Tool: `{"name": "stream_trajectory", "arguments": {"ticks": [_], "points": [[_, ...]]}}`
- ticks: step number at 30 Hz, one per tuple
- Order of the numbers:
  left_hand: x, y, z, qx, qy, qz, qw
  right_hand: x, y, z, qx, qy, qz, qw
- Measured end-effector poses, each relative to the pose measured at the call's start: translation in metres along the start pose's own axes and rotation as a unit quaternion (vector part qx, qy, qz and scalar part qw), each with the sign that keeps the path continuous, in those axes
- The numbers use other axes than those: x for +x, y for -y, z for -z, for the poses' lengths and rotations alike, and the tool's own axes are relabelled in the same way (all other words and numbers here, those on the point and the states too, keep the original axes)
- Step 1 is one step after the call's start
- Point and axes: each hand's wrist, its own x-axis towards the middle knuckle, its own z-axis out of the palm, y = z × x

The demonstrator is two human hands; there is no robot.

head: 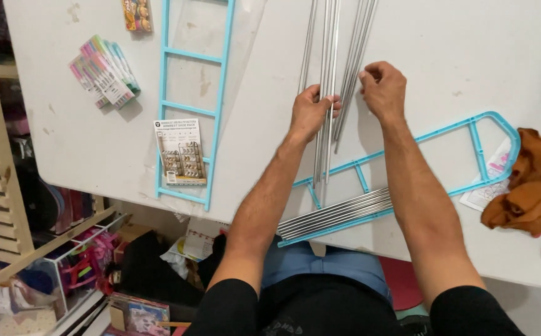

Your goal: The person removes the plastic packaging from a shoe rack frame and then sorts and counts metal rods on a table.

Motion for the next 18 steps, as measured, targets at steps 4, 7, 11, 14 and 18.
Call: {"name": "stream_trajectory", "arguments": {"ticks": [4, 7, 11, 14, 18], "points": [[-0.006, -0.002, -0.025, 0.088, 0.019, 0.001, 0.996, -0.022, -0.004, 0.020, 0.125, 0.142, 0.008, 0.982], [-0.005, -0.001, -0.041, 0.179, 0.022, -0.015, 0.983, -0.014, -0.017, 0.031, 0.135, 0.137, -0.024, 0.981], [-0.014, -0.013, -0.051, 0.081, 0.022, 0.017, 0.996, 0.005, -0.015, 0.051, 0.171, 0.052, -0.040, 0.983], [-0.013, -0.017, -0.053, 0.065, 0.014, 0.025, 0.997, 0.024, -0.012, 0.057, 0.125, -0.010, -0.064, 0.990], [-0.006, -0.010, -0.051, 0.054, 0.012, 0.026, 0.998, 0.047, -0.030, 0.046, 0.041, -0.021, -0.058, 0.997]]}}
